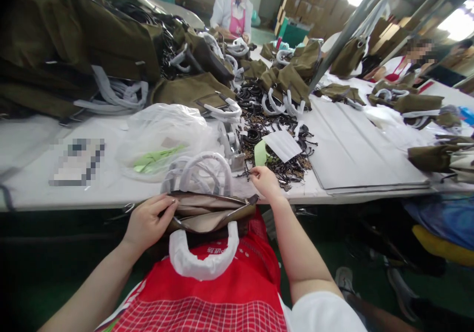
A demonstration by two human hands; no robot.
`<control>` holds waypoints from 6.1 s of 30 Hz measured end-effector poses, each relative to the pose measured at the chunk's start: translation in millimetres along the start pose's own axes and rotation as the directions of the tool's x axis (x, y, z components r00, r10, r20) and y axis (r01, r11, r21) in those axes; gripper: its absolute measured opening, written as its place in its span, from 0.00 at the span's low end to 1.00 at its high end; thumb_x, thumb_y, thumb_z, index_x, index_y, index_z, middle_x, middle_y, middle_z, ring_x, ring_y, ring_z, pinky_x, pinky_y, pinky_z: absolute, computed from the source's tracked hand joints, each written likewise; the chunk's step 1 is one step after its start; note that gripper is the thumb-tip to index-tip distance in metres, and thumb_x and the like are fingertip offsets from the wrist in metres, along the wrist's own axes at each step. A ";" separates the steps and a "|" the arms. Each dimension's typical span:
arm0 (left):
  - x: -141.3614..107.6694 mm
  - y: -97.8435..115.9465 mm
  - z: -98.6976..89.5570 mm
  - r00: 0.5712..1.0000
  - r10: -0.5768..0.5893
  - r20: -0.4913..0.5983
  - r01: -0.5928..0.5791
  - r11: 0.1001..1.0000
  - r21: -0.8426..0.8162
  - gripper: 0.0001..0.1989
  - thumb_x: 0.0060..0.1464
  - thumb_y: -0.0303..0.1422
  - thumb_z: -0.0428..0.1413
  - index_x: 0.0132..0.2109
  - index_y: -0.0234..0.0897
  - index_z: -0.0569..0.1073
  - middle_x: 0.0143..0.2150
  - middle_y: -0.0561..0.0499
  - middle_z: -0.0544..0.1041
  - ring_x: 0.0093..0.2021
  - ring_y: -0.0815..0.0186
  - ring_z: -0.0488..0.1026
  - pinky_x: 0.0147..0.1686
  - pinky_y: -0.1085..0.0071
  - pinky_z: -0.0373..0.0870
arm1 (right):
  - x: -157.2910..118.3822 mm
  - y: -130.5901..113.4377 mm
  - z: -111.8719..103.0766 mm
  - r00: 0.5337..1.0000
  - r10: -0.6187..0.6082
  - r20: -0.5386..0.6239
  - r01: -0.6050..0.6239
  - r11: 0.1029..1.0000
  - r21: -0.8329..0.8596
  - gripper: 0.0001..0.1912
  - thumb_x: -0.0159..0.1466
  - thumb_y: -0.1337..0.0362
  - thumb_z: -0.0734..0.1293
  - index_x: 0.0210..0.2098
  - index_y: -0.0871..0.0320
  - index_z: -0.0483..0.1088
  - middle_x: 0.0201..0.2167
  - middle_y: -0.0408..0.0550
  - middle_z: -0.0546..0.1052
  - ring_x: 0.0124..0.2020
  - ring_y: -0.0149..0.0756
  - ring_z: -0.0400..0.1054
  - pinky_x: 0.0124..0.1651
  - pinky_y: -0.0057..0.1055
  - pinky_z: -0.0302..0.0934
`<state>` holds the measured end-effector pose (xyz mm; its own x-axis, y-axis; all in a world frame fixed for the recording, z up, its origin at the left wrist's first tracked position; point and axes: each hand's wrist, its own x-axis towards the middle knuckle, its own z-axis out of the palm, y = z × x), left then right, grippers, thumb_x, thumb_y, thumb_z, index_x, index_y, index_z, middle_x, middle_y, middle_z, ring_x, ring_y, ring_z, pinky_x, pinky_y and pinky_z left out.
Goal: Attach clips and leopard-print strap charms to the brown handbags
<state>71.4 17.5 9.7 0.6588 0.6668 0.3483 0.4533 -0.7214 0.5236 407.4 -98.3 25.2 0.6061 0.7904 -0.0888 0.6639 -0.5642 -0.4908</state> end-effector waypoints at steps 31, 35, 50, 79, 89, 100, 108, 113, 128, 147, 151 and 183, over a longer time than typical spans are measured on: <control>-5.9 4.6 0.0 1.000 -0.002 -0.012 0.001 1.000 -0.029 0.16 0.62 0.38 0.49 0.38 0.37 0.80 0.39 0.45 0.82 0.45 0.57 0.78 0.52 0.61 0.74 | 8.1 21.8 30.1 0.998 0.045 0.050 -0.051 0.992 0.117 0.09 0.59 0.62 0.68 0.34 0.59 0.80 0.30 0.49 0.81 0.31 0.36 0.73 0.35 0.28 0.62; -5.7 4.9 -0.4 1.000 0.004 -0.012 -0.005 0.999 -0.038 0.16 0.62 0.37 0.49 0.37 0.38 0.80 0.39 0.45 0.82 0.45 0.58 0.78 0.52 0.61 0.73 | 5.9 27.5 23.2 0.997 0.070 0.010 -0.071 0.972 0.223 0.15 0.61 0.55 0.66 0.34 0.61 0.79 0.26 0.48 0.81 0.21 0.32 0.70 0.28 0.27 0.61; -6.2 12.0 -10.4 0.990 0.141 0.019 -0.142 0.988 0.058 0.12 0.64 0.32 0.49 0.42 0.37 0.78 0.54 0.41 0.76 0.50 0.60 0.76 0.53 0.62 0.73 | -23.3 -19.3 -41.7 0.695 0.118 -0.709 0.262 0.877 0.403 0.19 0.65 0.49 0.64 0.36 0.61 0.73 0.27 0.49 0.80 0.20 0.30 0.71 0.24 0.25 0.64; -7.0 24.7 -9.0 0.967 0.252 -0.048 -0.242 0.958 0.153 0.10 0.64 0.28 0.51 0.41 0.37 0.77 0.44 0.49 0.82 0.45 0.65 0.78 0.58 0.62 0.67 | -99.9 -157.2 -14.7 0.404 -0.876 -0.264 0.855 0.464 -0.232 0.19 0.66 0.72 0.63 0.54 0.53 0.71 0.50 0.50 0.77 0.45 0.34 0.74 0.48 0.28 0.67; -16.2 29.1 -8.8 0.981 0.067 -0.182 -0.036 0.985 0.167 0.09 0.62 0.34 0.54 0.38 0.41 0.79 0.45 0.48 0.79 0.49 0.60 0.73 0.57 0.57 0.64 | -77.8 -162.2 22.9 0.676 -0.685 0.272 0.736 0.606 -0.303 0.11 0.69 0.65 0.61 0.37 0.54 0.76 0.32 0.47 0.79 0.33 0.37 0.72 0.35 0.31 0.56; -8.5 21.0 -9.9 0.958 -0.282 -0.047 0.267 0.943 -0.200 0.12 0.59 0.36 0.57 0.29 0.39 0.79 0.33 0.51 0.77 0.38 0.63 0.72 0.44 0.63 0.66 | -82.7 -139.1 39.5 0.755 -0.591 0.284 0.529 0.805 0.270 0.13 0.64 0.65 0.62 0.28 0.56 0.75 0.26 0.44 0.78 0.29 0.34 0.71 0.35 0.28 0.57; -8.4 23.1 -10.4 0.958 -0.279 -0.065 0.262 0.946 -0.189 0.13 0.60 0.35 0.55 0.29 0.38 0.79 0.33 0.50 0.77 0.38 0.62 0.72 0.44 0.62 0.67 | -79.9 -144.8 44.4 0.742 -0.576 0.341 0.520 0.817 0.249 0.14 0.64 0.65 0.61 0.27 0.57 0.76 0.28 0.45 0.79 0.32 0.34 0.71 0.38 0.28 0.58; -8.4 22.8 -10.7 0.961 -0.267 -0.070 0.253 0.953 -0.169 0.12 0.60 0.35 0.55 0.29 0.38 0.78 0.33 0.49 0.77 0.38 0.62 0.72 0.44 0.61 0.68 | -79.3 -145.6 46.2 0.745 -0.558 0.365 0.531 0.828 0.183 0.14 0.65 0.65 0.61 0.27 0.57 0.76 0.28 0.46 0.79 0.32 0.34 0.70 0.38 0.28 0.57; -3.2 6.1 -16.2 0.991 -0.130 0.012 0.130 0.970 -0.207 0.09 0.57 0.34 0.57 0.29 0.39 0.76 0.32 0.50 0.76 0.37 0.60 0.73 0.41 0.62 0.70 | -79.2 -149.0 62.8 0.751 -0.575 0.323 0.601 0.799 0.027 0.16 0.67 0.62 0.60 0.29 0.55 0.76 0.27 0.44 0.80 0.29 0.35 0.71 0.31 0.29 0.53; -7.0 22.5 -31.0 0.981 -0.164 0.107 0.169 0.985 -0.043 0.07 0.51 0.25 0.56 0.34 0.37 0.79 0.39 0.47 0.77 0.44 0.58 0.74 0.49 0.58 0.72 | -81.6 -145.0 70.1 0.754 -0.517 0.405 0.479 0.855 0.199 0.17 0.70 0.62 0.56 0.33 0.56 0.75 0.30 0.46 0.79 0.34 0.36 0.71 0.38 0.28 0.58; -4.1 19.6 -32.1 0.980 -0.155 0.125 0.163 0.985 -0.057 0.06 0.49 0.25 0.57 0.33 0.38 0.79 0.39 0.47 0.77 0.43 0.58 0.74 0.48 0.58 0.72 | -82.5 -148.8 72.5 0.762 -0.496 0.416 0.473 0.865 0.165 0.18 0.70 0.61 0.57 0.34 0.56 0.76 0.29 0.46 0.79 0.33 0.36 0.72 0.37 0.29 0.58; 9.9 21.7 -56.0 0.975 -0.212 -0.070 0.191 0.953 -0.236 0.07 0.58 0.33 0.55 0.33 0.36 0.74 0.46 0.45 0.73 0.48 0.60 0.72 0.52 0.61 0.69 | -84.6 -150.4 77.3 0.739 -0.660 0.136 0.485 0.662 0.572 0.08 0.62 0.67 0.66 0.41 0.57 0.75 0.43 0.50 0.76 0.45 0.37 0.70 0.52 0.34 0.63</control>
<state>54.2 19.0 68.1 0.5040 0.8162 0.2826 0.4160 -0.5161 0.7487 222.5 -61.9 39.6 -0.0499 0.9889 0.1401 0.4829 0.1467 -0.8633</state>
